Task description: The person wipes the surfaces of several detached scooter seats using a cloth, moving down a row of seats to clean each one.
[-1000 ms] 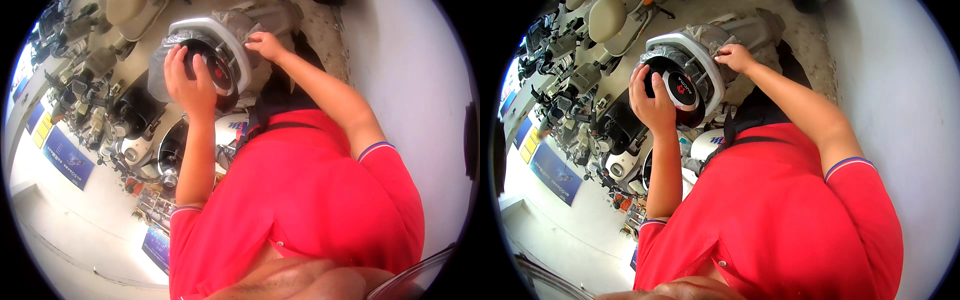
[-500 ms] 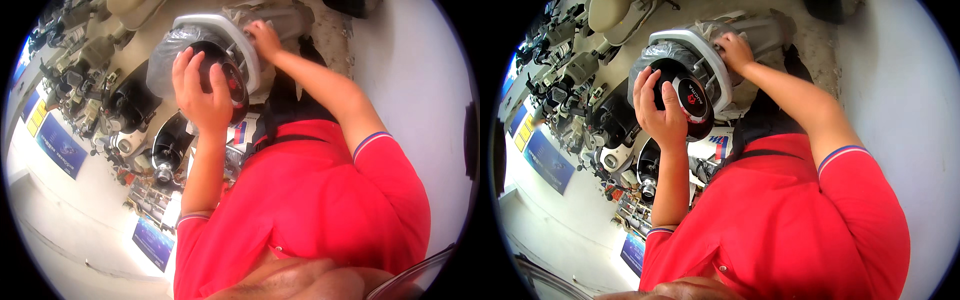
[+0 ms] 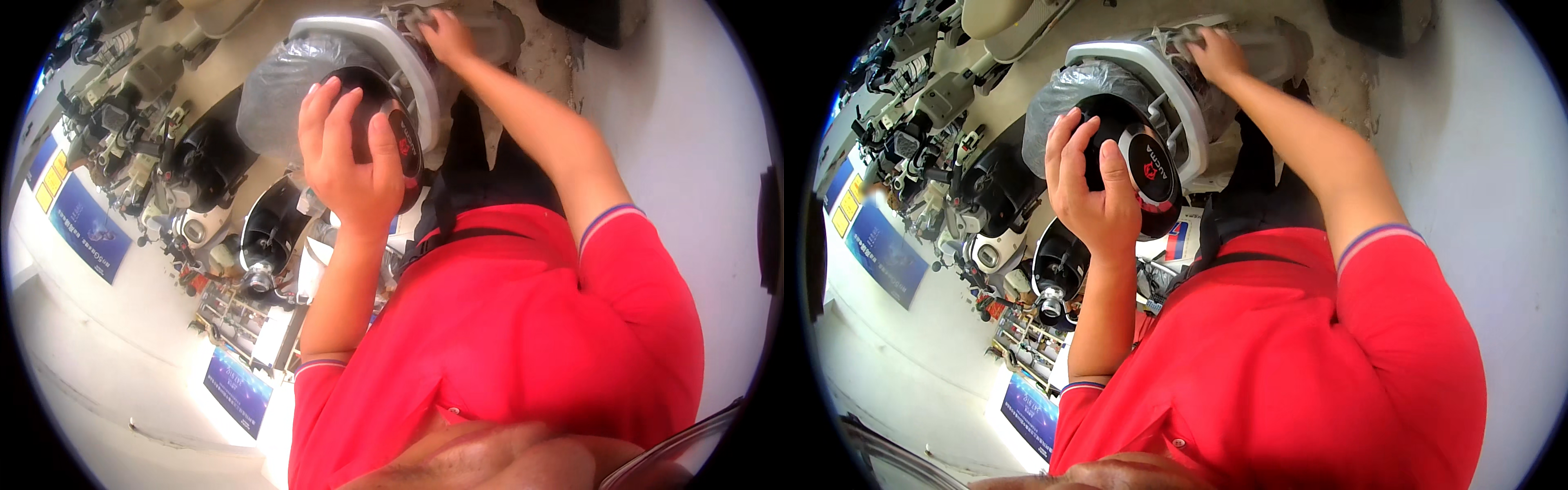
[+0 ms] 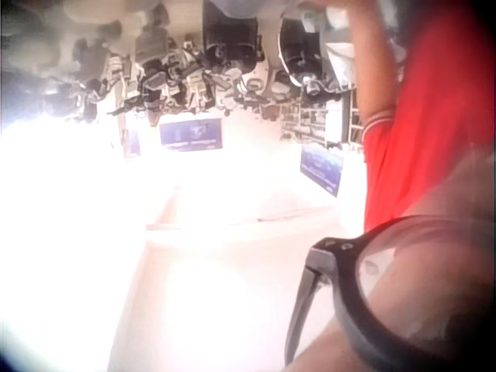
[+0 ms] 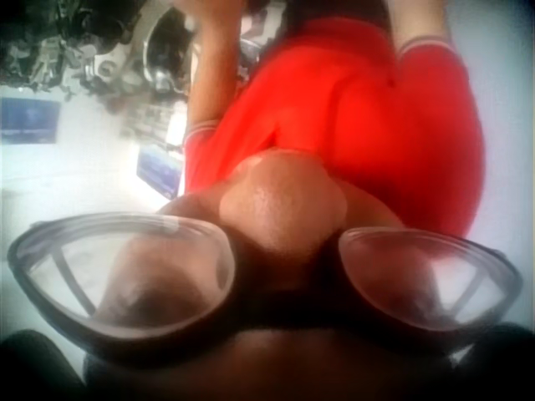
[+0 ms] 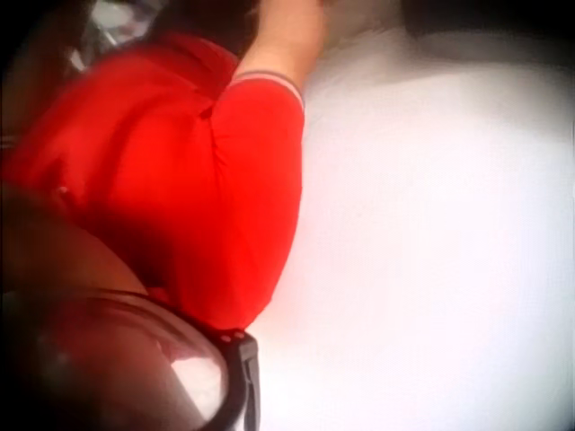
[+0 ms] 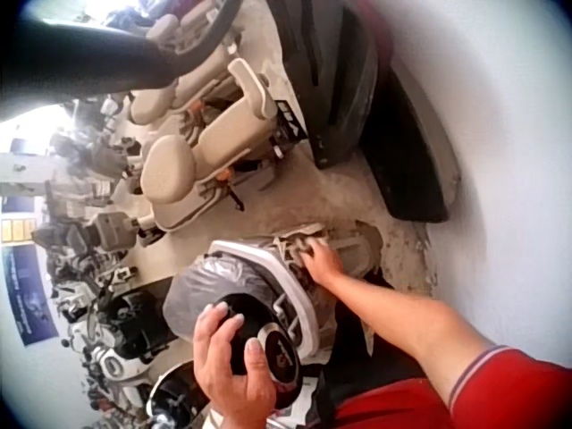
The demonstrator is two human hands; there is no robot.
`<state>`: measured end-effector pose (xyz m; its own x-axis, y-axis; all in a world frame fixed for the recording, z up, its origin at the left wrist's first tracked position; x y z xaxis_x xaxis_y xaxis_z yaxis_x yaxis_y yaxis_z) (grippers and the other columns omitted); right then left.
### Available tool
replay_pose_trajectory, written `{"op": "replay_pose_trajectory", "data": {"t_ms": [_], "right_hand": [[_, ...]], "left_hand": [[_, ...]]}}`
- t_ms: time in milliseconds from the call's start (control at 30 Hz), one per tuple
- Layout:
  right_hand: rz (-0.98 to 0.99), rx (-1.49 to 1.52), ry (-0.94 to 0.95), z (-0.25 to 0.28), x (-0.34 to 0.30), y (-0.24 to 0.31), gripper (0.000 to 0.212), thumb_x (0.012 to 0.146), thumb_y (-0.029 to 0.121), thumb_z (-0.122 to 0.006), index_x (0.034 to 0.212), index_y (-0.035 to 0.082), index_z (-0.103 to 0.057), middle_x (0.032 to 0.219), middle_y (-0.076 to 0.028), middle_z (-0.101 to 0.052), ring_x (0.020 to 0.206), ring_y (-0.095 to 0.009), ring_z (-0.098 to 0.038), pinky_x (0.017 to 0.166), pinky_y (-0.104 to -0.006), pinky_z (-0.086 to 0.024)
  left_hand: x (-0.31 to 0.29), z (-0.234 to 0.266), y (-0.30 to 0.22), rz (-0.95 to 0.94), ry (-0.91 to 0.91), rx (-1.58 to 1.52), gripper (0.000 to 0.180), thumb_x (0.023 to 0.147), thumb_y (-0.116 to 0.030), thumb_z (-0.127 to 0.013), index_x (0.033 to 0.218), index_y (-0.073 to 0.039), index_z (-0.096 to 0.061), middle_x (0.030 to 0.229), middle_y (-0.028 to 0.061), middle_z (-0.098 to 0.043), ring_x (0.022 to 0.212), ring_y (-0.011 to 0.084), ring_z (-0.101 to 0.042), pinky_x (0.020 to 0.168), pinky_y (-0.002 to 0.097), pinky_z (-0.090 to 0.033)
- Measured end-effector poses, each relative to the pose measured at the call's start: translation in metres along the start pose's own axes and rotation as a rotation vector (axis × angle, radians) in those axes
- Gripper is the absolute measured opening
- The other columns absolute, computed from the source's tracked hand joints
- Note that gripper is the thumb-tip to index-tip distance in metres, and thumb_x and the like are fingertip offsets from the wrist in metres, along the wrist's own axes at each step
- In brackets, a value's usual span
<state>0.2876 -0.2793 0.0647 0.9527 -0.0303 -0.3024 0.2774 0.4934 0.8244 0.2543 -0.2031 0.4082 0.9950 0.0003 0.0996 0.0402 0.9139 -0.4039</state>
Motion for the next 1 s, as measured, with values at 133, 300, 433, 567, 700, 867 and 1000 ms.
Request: {"op": "replay_pose_trajectory", "data": {"t_ms": [133,300,433,567,700,867,1000], "right_hand": [[-0.191,0.156,0.033,0.02,-0.1,-0.035,0.031,0.081,0.025,-0.062,0.105,0.005,-0.056,0.107,-0.018,-0.059,0.1,-0.038,-0.055,0.08,-0.0439,-0.044],[-0.313,0.236,0.013,0.015,-0.145,-0.03,0.027,0.078,0.018,-0.066,0.099,0.004,-0.057,0.094,-0.017,-0.059,0.092,-0.038,-0.055,0.076,-0.0433,-0.044],[-0.066,0.21,-0.006,0.025,-0.1,-0.001,0.026,0.075,0.02,-0.068,0.096,0.007,-0.06,0.092,-0.013,-0.06,0.091,-0.036,-0.056,0.075,-0.0421,-0.045],[0.276,0.109,0.159,0.011,-0.027,0.04,0.03,0.07,0.019,-0.068,0.1,0.016,-0.065,0.096,-0.009,-0.061,0.092,-0.032,-0.058,0.077,-0.0419,-0.048],[0.429,-0.096,0.462,-0.011,0.033,0.079,0.026,0.078,0.024,-0.056,0.102,0.02,-0.066,0.103,-0.008,-0.062,0.099,-0.03,-0.058,0.082,-0.0413,-0.047],[0.473,-0.17,0.57,-0.051,0.067,0.1,0.026,0.082,0.027,-0.05,0.103,0.019,-0.065,0.104,-0.01,-0.062,0.1,-0.031,-0.058,0.083,-0.0423,-0.046],[0.437,-0.171,0.681,-0.093,0.092,0.11,0.027,0.082,0.03,-0.054,0.104,0.018,-0.065,0.106,-0.012,-0.063,0.101,-0.031,-0.058,0.083,-0.044,-0.046]], "left_hand": [[-0.001,0.0,0.0,0.01,-0.01,-0.018,0.021,0.082,-0.012,-0.059,0.098,0.002,-0.063,0.114,0.017,-0.059,0.111,0.0339,-0.053,0.097,0.0404,-0.038],[0.001,-0.002,-0.003,-0.005,0.009,0.004,0.021,0.082,-0.013,-0.06,0.098,0.001,-0.064,0.114,0.0167,-0.059,0.111,0.0336,-0.053,0.096,0.0402,-0.039],[-0.001,0.0,-0.002,-0.003,0.014,0.048,0.021,0.082,-0.013,-0.061,0.097,0.001,-0.064,0.115,0.0169,-0.058,0.112,0.0334,-0.052,0.096,0.0402,-0.038],[-0.001,-0.001,-0.005,-0.005,0.022,0.034,0.021,0.081,-0.012,-0.061,0.097,0.001,-0.064,0.116,0.0171,-0.057,0.112,0.0336,-0.051,0.097,0.0407,-0.038],[0.001,-0.004,-0.006,-0.025,0.05,0.058,0.025,0.077,-0.014,-0.063,0.098,0.0,-0.064,0.118,0.0188,-0.055,0.114,0.0387,-0.048,0.098,0.0439,-0.037],[0.001,-0.004,-0.007,-0.01,0.066,0.077,0.029,0.074,-0.016,-0.065,0.099,0.0,-0.063,0.118,0.0202,-0.053,0.114,0.0425,-0.047,0.097,0.046,-0.037],[0.001,-0.002,-0.008,0.014,0.08,0.029,0.033,0.072,-0.016,-0.065,0.1,0.001,-0.061,0.118,0.0212,-0.053,0.113,0.0434,-0.047,0.096,0.0471,-0.037]]}}
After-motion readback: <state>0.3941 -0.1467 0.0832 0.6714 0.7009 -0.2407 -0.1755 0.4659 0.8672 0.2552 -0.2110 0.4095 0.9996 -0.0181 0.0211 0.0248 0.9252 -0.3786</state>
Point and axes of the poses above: each hand's wrist, its own x-axis towards the middle knuckle, its own z-axis out of the back of the hand, y = z × x, the point moved 5 cm from there along x, towards the middle knuckle
